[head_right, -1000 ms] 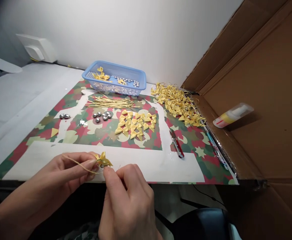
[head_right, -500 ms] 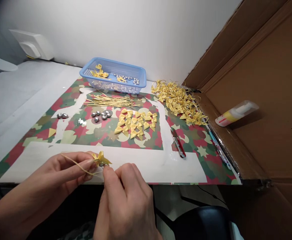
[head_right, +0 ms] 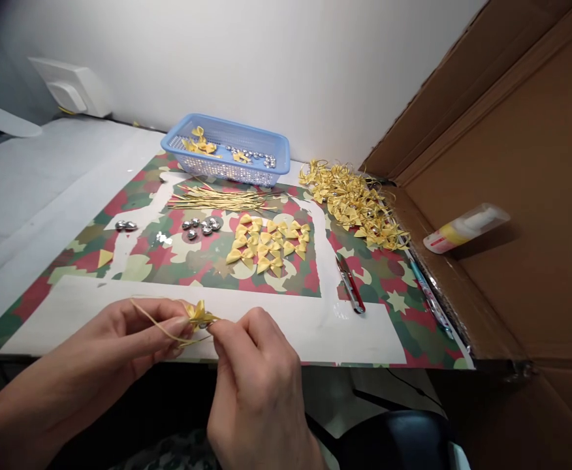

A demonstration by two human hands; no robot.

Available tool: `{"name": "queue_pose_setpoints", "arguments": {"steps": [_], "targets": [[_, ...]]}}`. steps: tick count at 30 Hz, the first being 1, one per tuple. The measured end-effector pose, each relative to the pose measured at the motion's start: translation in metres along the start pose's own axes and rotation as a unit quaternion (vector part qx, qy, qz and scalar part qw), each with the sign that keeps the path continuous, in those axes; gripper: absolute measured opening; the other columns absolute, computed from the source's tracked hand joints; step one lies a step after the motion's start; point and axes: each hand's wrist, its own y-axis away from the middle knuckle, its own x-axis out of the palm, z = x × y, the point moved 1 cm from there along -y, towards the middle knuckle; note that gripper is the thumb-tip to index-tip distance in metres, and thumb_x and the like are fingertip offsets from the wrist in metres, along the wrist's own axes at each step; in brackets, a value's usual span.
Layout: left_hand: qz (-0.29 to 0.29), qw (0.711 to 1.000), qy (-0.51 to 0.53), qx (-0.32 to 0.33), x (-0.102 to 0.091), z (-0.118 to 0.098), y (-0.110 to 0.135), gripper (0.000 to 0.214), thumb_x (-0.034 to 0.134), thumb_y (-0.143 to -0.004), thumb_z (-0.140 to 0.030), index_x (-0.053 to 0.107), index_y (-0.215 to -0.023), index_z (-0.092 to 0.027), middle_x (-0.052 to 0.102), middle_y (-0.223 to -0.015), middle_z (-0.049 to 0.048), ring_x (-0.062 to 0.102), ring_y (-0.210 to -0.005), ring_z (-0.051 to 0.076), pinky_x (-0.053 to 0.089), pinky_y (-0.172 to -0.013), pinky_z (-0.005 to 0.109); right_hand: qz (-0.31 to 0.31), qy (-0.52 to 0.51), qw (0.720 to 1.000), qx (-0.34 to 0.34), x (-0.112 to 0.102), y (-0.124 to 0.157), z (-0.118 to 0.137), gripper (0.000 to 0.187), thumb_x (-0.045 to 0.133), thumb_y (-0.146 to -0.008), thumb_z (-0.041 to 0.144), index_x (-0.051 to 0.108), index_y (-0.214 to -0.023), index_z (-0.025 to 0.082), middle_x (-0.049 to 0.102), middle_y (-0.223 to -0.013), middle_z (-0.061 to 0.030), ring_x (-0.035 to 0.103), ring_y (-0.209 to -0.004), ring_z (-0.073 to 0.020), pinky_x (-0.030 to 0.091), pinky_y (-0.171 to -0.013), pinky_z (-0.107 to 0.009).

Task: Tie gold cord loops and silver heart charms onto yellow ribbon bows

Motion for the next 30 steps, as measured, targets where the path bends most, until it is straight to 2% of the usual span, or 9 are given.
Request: {"name": "queue_pose_setpoints", "arguments": {"steps": [3,6,9,13,18,24,30], "targets": [[-0.018,0.994,-0.101,0.033,-0.001,-0.002,0.001,0.025,0.086,-0.091,-0.045,0.083,-0.082,-0.022,0.072,-0.081,0.0005,0.059,-0.077,0.015,0.05,-0.072,0.021,-0.004,0.012,1.0,-0.008,0.002,0.002,0.0,0.024,0.051,-0.101,0.002,0.071,-0.103,0.016,0.051,-0.082,-0.0013,0.055,-0.07,-0.0135,0.044,-0.059,-0.025],[-0.038,0.972,-0.221,0.078,0.001,-0.004,0.004,0.03,0.077,-0.096,-0.05,0.083,-0.083,-0.024,0.074,-0.087,0.0022,0.063,-0.084,0.019,0.05,-0.075,0.025,-0.006,0.001,1.0,-0.016,0.006,0.003,0.001,0.024,0.051,-0.101,0.001,0.069,-0.102,0.016,0.051,-0.083,-0.0009,0.055,-0.07,-0.0129,0.043,-0.059,-0.025],[-0.044,0.954,-0.277,0.105,0.005,-0.005,0.006,0.032,0.069,-0.099,-0.05,0.082,-0.083,-0.025,0.076,-0.093,0.0049,0.068,-0.094,0.025,0.052,-0.077,0.03,-0.018,-0.034,0.999,0.006,0.009,0.004,0.0,0.023,0.051,-0.101,0.001,0.067,-0.099,0.018,0.049,-0.082,0.0001,0.054,-0.07,-0.0123,0.041,-0.06,-0.025],[-0.048,0.952,-0.275,0.124,0.009,-0.002,0.007,0.029,0.068,-0.099,-0.045,0.082,-0.083,-0.025,0.076,-0.09,0.0052,0.071,-0.098,0.028,0.054,-0.076,0.031,-0.01,-0.067,0.998,0.014,0.008,0.003,-0.003,0.022,0.051,-0.103,0.003,0.067,-0.101,0.019,0.049,-0.083,0.0011,0.055,-0.07,-0.011,0.042,-0.06,-0.024],[-0.055,0.955,-0.245,0.16,0.009,0.0,0.008,0.021,0.07,-0.098,-0.037,0.083,-0.083,-0.027,0.078,-0.092,0.0036,0.072,-0.092,0.023,0.058,-0.077,0.028,0.014,-0.112,0.993,0.032,0.007,0.004,-0.008,0.025,0.05,-0.106,0.006,0.069,-0.111,0.021,0.052,-0.086,0.0012,0.056,-0.072,-0.0101,0.046,-0.063,-0.02],[-0.011,0.945,-0.274,0.18,0.007,-0.002,0.009,0.022,0.066,-0.104,-0.031,0.084,-0.091,-0.028,0.078,-0.1,0.0041,0.071,-0.096,0.022,0.059,-0.085,0.027,0.008,-0.137,0.989,0.056,0.008,0.006,-0.013,0.027,0.05,-0.108,0.01,0.074,-0.111,0.023,0.052,-0.084,0.0007,0.056,-0.071,-0.0117,0.045,-0.061,-0.023],[-0.08,0.952,-0.228,0.185,0.012,-0.003,0.007,0.023,0.077,-0.094,-0.043,0.085,-0.08,-0.026,0.079,-0.093,0.0074,0.072,-0.09,0.026,0.059,-0.074,0.028,0.002,-0.138,0.989,0.053,0.01,0.007,-0.012,0.032,0.049,-0.108,0.009,0.074,-0.119,0.025,0.051,-0.084,0.0,0.055,-0.071,-0.0129,0.047,-0.062,-0.023]]}}
